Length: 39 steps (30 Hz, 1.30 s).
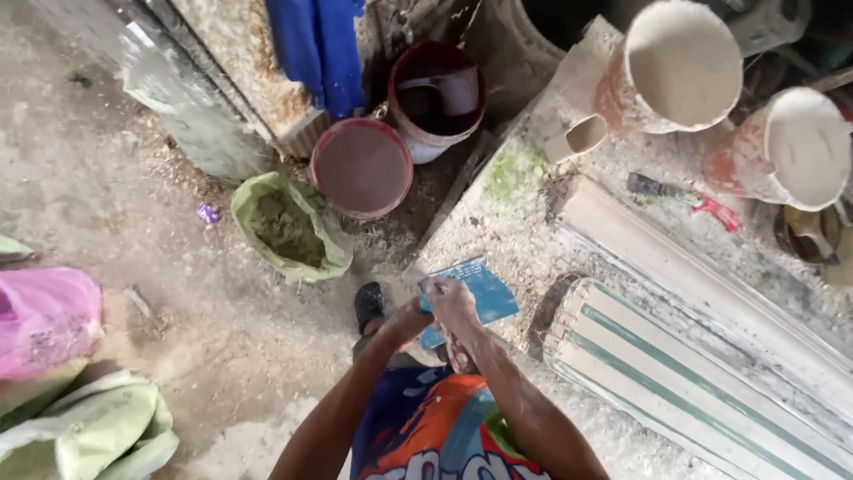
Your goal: Using scrapers to remove excess material and clean the surface of a decorative architectural mold.
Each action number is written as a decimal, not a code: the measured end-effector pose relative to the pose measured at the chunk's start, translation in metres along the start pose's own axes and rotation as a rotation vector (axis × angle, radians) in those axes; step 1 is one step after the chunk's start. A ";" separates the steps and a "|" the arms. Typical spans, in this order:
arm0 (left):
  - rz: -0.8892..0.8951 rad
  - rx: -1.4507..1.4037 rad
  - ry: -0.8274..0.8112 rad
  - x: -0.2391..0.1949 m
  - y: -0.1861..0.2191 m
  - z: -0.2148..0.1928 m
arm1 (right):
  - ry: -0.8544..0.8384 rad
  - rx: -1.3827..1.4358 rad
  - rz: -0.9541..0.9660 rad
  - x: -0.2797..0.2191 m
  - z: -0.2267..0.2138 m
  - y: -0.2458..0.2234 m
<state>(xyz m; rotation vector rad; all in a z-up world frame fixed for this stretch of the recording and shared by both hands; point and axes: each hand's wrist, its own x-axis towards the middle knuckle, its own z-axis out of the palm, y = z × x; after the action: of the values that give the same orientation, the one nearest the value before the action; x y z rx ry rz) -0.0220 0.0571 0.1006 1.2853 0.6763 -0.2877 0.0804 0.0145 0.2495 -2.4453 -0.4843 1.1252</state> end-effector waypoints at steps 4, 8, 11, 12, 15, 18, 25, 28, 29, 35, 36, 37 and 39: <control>-0.110 -0.042 0.087 -0.021 0.006 -0.003 | 0.175 0.140 0.231 -0.021 -0.024 -0.004; -0.107 0.162 0.039 -0.027 0.048 0.012 | -0.003 -0.092 -0.075 -0.061 -0.023 -0.008; -0.139 0.116 0.066 -0.044 0.054 -0.015 | 0.052 -0.155 -0.195 -0.041 -0.022 0.004; -0.147 0.128 0.063 -0.060 0.080 -0.017 | 0.052 -0.141 -0.190 -0.040 -0.023 0.011; -0.060 0.304 0.045 -0.074 0.116 -0.018 | 0.159 -0.034 -0.100 -0.033 -0.033 0.028; 0.027 0.372 0.068 -0.054 0.085 -0.009 | 0.318 0.096 0.024 -0.034 -0.040 0.029; 0.271 0.593 0.133 -0.078 0.105 0.001 | 1.160 -1.065 -0.450 0.040 -0.013 0.133; 0.336 0.721 0.157 -0.078 0.110 -0.002 | 0.983 -0.636 -0.217 0.062 -0.027 0.158; 0.346 0.794 0.179 -0.078 0.108 -0.002 | 0.537 0.043 0.014 0.061 -0.034 0.161; 0.709 0.943 0.250 -0.090 0.161 -0.018 | 0.663 0.261 -0.014 -0.046 -0.105 0.088; 0.710 0.950 0.247 -0.080 0.155 -0.021 | 0.665 0.268 -0.012 -0.051 -0.112 0.078; 0.778 1.047 0.320 -0.069 0.148 -0.025 | 0.608 0.210 0.014 -0.057 -0.119 0.068; 0.852 1.156 0.365 -0.068 0.145 -0.024 | 0.557 0.171 0.061 -0.061 -0.109 0.070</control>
<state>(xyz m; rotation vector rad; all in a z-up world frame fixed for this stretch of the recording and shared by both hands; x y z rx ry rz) -0.0020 0.1093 0.2528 2.6390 0.1478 0.3429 0.1378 -0.0975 0.3182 -2.4848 -0.1334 0.4401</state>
